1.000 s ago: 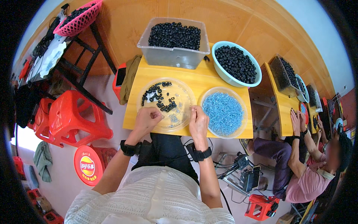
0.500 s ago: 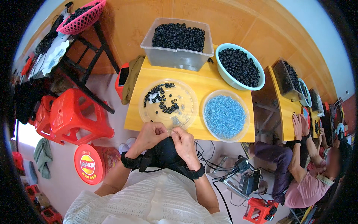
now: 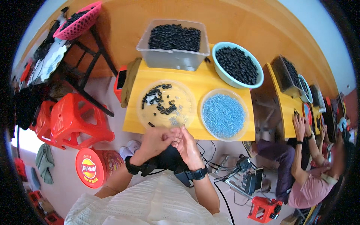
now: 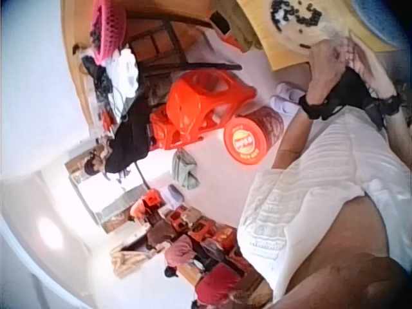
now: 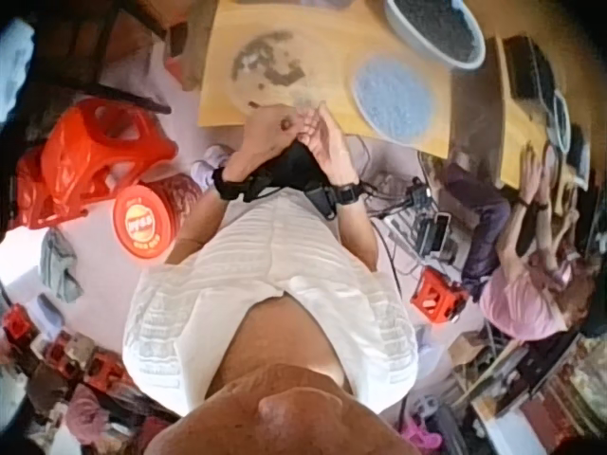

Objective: Sorting small black and blue plastic parts from containers into specialized trays.

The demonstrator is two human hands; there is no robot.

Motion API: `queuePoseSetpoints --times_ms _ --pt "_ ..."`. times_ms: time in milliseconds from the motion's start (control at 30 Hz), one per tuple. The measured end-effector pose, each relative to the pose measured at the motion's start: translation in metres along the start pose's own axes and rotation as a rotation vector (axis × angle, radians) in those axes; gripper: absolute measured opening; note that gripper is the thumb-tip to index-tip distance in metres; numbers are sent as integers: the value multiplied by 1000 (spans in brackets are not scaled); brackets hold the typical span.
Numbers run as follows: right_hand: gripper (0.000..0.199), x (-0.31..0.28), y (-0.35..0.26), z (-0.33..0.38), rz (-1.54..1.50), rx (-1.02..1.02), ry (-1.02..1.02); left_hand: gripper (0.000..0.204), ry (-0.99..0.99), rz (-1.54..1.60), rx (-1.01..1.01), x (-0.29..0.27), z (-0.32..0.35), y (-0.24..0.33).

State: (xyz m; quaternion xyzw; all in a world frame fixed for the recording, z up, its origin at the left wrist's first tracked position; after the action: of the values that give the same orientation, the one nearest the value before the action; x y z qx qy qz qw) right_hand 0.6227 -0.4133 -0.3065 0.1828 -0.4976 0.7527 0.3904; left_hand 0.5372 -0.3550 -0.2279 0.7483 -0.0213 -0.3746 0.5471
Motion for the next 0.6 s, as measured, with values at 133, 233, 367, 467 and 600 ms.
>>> queuePoseSetpoints --times_ms 133,233,367,467,600 --pt "28 9 7 6 262 -85 51 18 18 -77 38 6 7 -6" --pt "21 12 11 2 208 -74 127 18 -7 -6 13 4 9 -8" --pt "20 18 17 -3 115 -34 185 22 -12 210 -32 -13 17 -12" --pt "19 36 11 -10 220 -44 96 20 179 258 -99 -46 25 -26" --pt "16 105 3 -16 450 -14 -91 16 489 166 -117 -106 47 -62"
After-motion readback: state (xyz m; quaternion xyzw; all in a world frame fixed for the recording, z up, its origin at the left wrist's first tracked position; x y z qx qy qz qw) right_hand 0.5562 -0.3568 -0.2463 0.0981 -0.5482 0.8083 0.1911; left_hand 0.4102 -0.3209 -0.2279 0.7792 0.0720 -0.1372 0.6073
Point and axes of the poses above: each hand's wrist, its own z-axis away from the middle knuckle, its own x-axis out of the palm, y = z × x, the point moved 9 cm from there along -z, towards the middle knuckle, and after that the axes turned 2 degrees about y, right-handed, at the moved point
